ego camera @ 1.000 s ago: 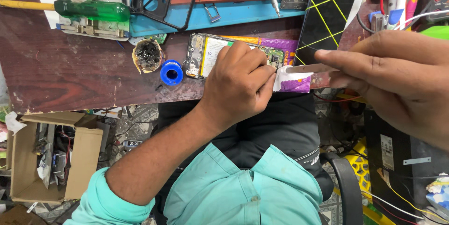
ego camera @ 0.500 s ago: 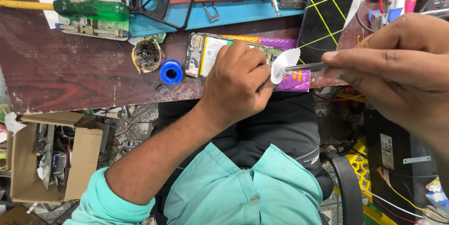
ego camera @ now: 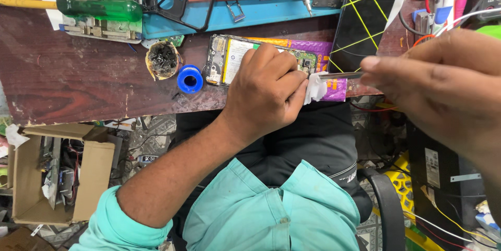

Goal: The person uses tweezers to adjust components on a disassembled smartphone motherboard, then wipes the device with a cloth. They test the screen by unlocking the phone and navigating the interface.

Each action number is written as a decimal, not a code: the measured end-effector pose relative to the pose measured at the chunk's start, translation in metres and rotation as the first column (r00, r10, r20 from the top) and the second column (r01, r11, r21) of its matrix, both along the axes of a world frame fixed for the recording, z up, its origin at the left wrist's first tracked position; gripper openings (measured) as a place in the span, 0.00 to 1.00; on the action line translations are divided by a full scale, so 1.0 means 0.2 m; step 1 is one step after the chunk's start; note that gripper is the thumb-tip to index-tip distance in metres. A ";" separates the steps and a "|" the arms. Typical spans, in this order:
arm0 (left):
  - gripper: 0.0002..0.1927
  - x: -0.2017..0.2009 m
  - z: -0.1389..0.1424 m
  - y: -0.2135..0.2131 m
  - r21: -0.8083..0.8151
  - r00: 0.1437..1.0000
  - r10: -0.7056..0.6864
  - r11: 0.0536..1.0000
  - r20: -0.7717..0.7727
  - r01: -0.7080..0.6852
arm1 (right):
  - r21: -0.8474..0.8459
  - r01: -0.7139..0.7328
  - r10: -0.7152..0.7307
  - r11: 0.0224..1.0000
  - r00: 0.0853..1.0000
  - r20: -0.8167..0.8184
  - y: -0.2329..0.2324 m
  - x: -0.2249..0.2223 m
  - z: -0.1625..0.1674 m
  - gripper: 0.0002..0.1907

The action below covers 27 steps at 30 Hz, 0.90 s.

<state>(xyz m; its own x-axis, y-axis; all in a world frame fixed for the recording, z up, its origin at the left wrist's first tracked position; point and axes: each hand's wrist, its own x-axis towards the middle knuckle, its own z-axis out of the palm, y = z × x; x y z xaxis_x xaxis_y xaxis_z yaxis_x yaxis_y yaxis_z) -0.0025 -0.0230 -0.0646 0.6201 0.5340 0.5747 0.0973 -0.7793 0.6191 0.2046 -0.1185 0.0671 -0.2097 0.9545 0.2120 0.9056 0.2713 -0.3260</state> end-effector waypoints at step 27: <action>0.05 0.00 0.00 0.00 0.010 1.000 0.000 1.000 -0.009 0.000 | -0.187 -0.173 0.189 0.967 0.979 0.072 0.04 0.04 0.08 0.25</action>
